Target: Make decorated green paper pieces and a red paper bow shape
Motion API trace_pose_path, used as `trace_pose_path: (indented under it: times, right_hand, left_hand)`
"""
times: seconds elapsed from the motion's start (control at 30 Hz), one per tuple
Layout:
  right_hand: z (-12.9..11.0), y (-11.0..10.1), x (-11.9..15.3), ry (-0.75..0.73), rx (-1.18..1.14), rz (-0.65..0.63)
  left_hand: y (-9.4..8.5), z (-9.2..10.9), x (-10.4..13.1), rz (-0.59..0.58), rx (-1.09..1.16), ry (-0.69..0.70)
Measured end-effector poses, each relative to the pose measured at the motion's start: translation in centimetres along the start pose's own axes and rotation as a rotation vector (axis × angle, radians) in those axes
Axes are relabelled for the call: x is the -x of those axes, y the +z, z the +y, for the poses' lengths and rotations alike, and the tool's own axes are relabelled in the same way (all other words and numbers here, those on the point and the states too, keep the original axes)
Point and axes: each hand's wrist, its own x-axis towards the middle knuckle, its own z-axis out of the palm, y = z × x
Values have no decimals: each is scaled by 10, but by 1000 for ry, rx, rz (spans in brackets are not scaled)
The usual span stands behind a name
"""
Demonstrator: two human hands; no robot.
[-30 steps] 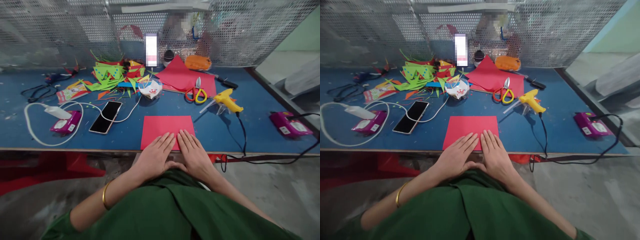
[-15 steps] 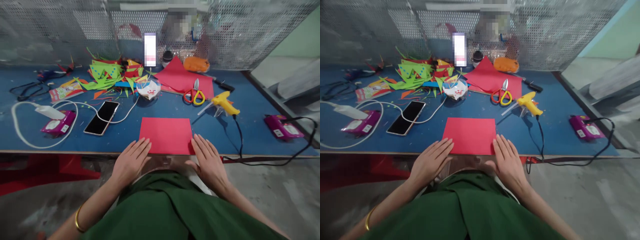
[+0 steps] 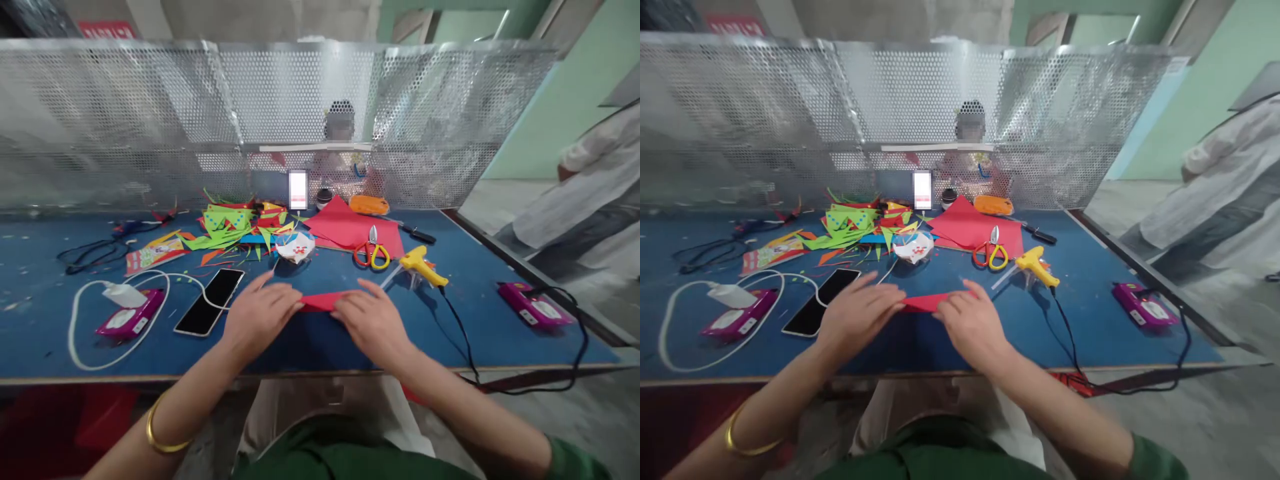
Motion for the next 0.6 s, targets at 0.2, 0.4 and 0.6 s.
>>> trace_pose_path:
  times: [0.2,0.4,0.6]
  right_hand:
    - [55,-35,-76,72,1,-105]
    - [71,-27,-116,-4,-20,-122]
    - [112,-36,-124,18,-72,-172]
  left_hand:
    - [-6,-43,-81,-162,163,-101]
    - [9,-53,-110,-143,161,-130]
    - [12,-78,-118,-181,212,-186]
